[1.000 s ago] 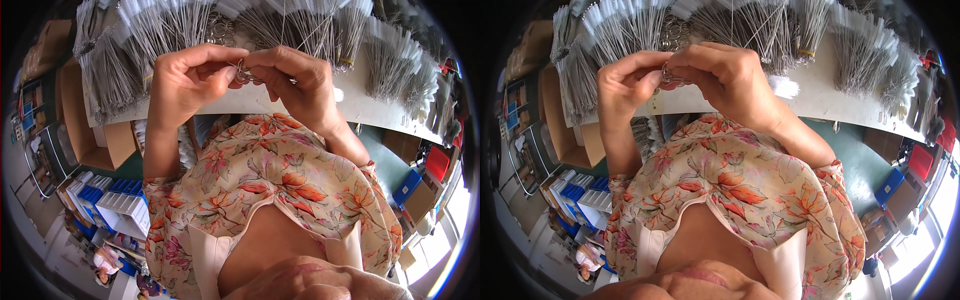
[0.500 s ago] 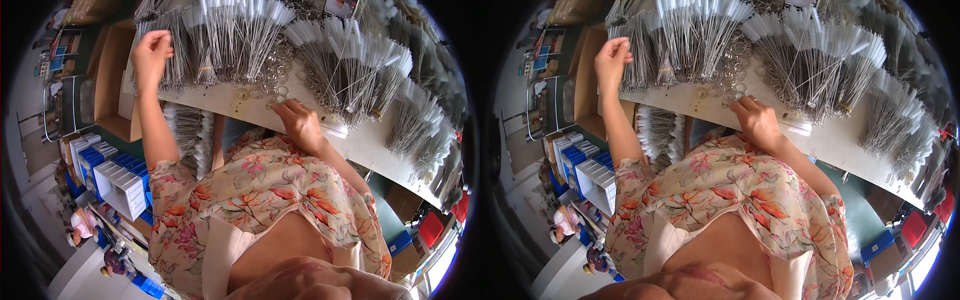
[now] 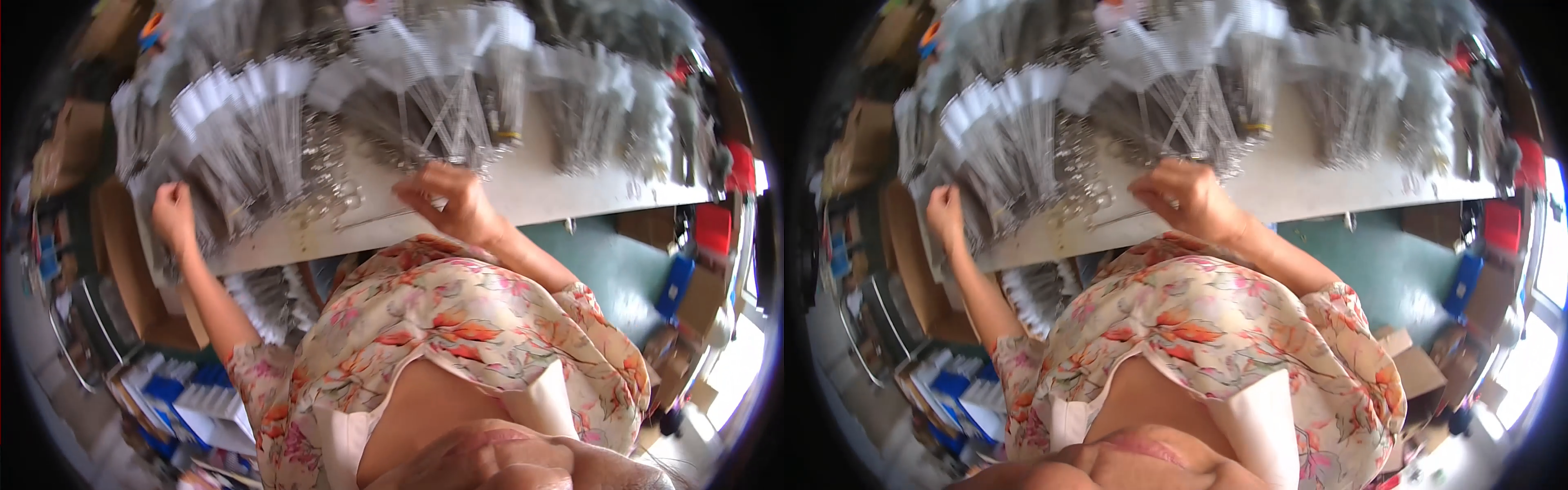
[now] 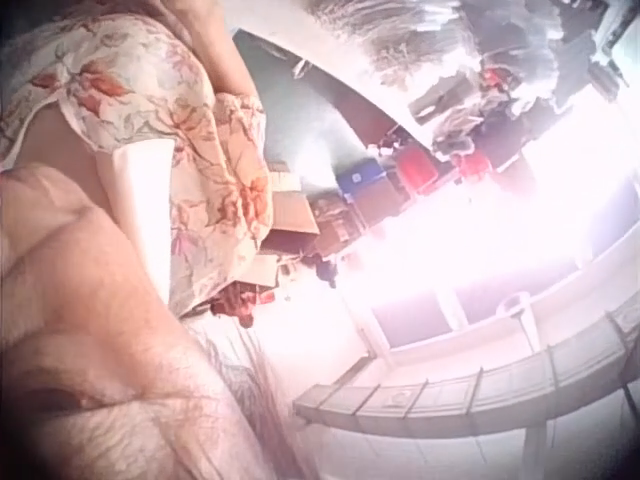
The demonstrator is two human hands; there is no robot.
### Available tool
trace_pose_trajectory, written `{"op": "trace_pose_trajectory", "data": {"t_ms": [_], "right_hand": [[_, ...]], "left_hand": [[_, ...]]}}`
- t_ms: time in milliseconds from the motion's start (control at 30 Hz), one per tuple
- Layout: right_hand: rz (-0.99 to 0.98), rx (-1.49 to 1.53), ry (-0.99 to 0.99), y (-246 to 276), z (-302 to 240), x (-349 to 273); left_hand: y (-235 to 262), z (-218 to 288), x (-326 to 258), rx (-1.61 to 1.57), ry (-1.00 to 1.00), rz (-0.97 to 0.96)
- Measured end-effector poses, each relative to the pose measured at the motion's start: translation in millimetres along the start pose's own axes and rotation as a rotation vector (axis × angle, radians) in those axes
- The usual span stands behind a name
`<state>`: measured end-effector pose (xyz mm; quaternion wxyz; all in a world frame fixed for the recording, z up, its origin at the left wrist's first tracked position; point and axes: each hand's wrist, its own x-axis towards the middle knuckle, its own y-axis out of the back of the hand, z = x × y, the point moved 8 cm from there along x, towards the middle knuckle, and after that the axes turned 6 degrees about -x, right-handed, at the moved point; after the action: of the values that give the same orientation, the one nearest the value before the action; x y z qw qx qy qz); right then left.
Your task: Attaching small metal rings to the ends of industrial brush components at a workshop station.
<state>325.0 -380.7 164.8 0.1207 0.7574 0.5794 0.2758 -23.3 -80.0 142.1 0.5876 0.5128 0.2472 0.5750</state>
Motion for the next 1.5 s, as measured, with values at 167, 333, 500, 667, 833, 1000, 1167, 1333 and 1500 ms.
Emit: {"op": "trace_pose_trajectory", "data": {"t_ms": [167, 333, 500, 667, 833, 1000, 1167, 1333, 1500], "right_hand": [[0.451, -0.156, -0.252, 100, 55, 10], [0.365, -0.563, -0.360, 114, 71, 43], [0.420, -0.442, -0.457, 115, 85, 43], [0.469, -0.063, -0.470, 115, 83, 43], [0.728, 0.137, -0.283, 163, 72, 26], [0.883, 0.294, -0.221, 253, 90, -24], [0.962, -0.225, -0.525, 308, 144, -97], [0.598, -0.733, -0.794, 287, 152, -79], [0.501, -0.808, -0.807, 282, 150, -68]], "left_hand": [[12, -31, 13, -0.502, 0.194, 0.100], [74, 55, 13, -1.046, 0.091, 0.536], [45, 148, -2, -0.992, 0.024, 0.143], [-43, 220, -23, -0.305, -0.025, -0.360], [-73, 239, -37, -0.093, -0.350, -0.318], [-70, 198, -31, -0.303, -0.208, -0.328], [-64, 218, -33, -0.269, -0.242, -0.310], [-61, 208, -32, -0.301, -0.146, -0.294], [-16, 204, -31, -0.510, -0.114, -0.053]]}}
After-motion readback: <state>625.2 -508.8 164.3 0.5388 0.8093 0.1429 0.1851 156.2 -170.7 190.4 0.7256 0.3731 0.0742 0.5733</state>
